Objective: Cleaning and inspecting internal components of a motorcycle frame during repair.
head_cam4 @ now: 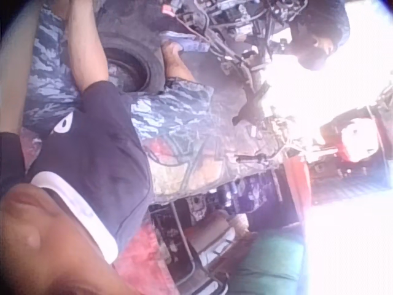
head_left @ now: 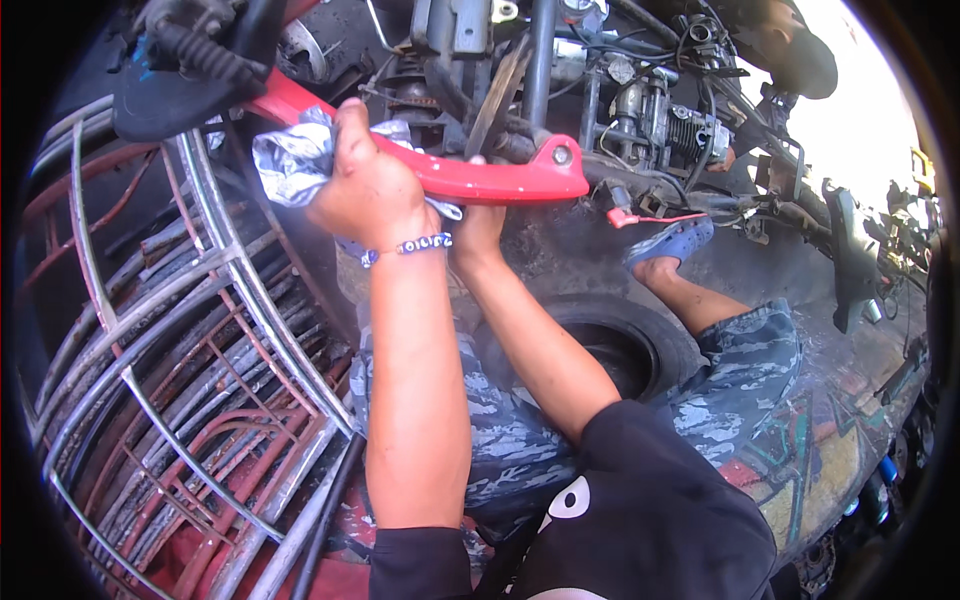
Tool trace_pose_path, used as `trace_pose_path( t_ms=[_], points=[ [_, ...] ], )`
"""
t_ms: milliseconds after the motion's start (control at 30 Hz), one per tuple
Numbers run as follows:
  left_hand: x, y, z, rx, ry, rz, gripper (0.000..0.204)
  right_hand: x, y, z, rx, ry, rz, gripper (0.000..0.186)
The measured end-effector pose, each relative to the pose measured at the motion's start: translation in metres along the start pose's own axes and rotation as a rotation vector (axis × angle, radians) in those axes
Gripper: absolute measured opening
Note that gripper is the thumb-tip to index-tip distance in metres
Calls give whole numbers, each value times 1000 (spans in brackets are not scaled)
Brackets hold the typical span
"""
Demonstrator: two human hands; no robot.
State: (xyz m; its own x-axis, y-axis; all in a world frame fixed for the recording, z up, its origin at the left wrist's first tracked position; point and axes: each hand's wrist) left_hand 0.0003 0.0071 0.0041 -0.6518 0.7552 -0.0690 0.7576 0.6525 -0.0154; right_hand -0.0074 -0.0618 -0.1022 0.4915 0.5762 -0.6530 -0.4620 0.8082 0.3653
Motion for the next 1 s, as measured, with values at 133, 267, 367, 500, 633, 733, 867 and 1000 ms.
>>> trace_pose_path(
  t_ms=[133, 267, 367, 500, 633, 733, 867, 1000],
  points=[
    [-2, 2, -9, 68, -4, 13, 25, 13, 0, 0, 82, -120, 25, 39],
    [1, 1, 7, 40, 21, -12, 26, 6, -11, -27, -110, -49, 55, 36],
    [0, 1, 1, 12, -15, 9, 23, 16, -8, -31, -530, -671, -94, 25],
    [2, 2, 6, -19, 68, 0, 18, 3, -22, -11, -226, -186, 55, 33],
    [7, -1, 19, -50, 155, 6, 18, -8, -33, -13, -105, -68, 117, 40],
    [6, -3, 16, 8, 138, 11, 18, -26, -43, -5, -269, -37, 146, 42],
    [10, -2, 22, 90, 157, 45, 18, -49, -67, -52, -504, -162, 199, 41],
    [10, -4, 25, 29, 215, 15, 19, -30, -78, -52, -830, -249, 81, 30]
  ],
)
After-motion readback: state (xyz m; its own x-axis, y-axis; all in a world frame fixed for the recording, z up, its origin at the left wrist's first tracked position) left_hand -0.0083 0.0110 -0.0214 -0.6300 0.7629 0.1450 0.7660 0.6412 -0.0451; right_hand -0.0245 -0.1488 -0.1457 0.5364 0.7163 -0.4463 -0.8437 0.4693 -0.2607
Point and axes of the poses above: each hand's wrist, its own x-axis towards the middle knuckle, its own y-axis out of the palm, z = x × y, and after that the axes turned 10 degrees about y, right-handed
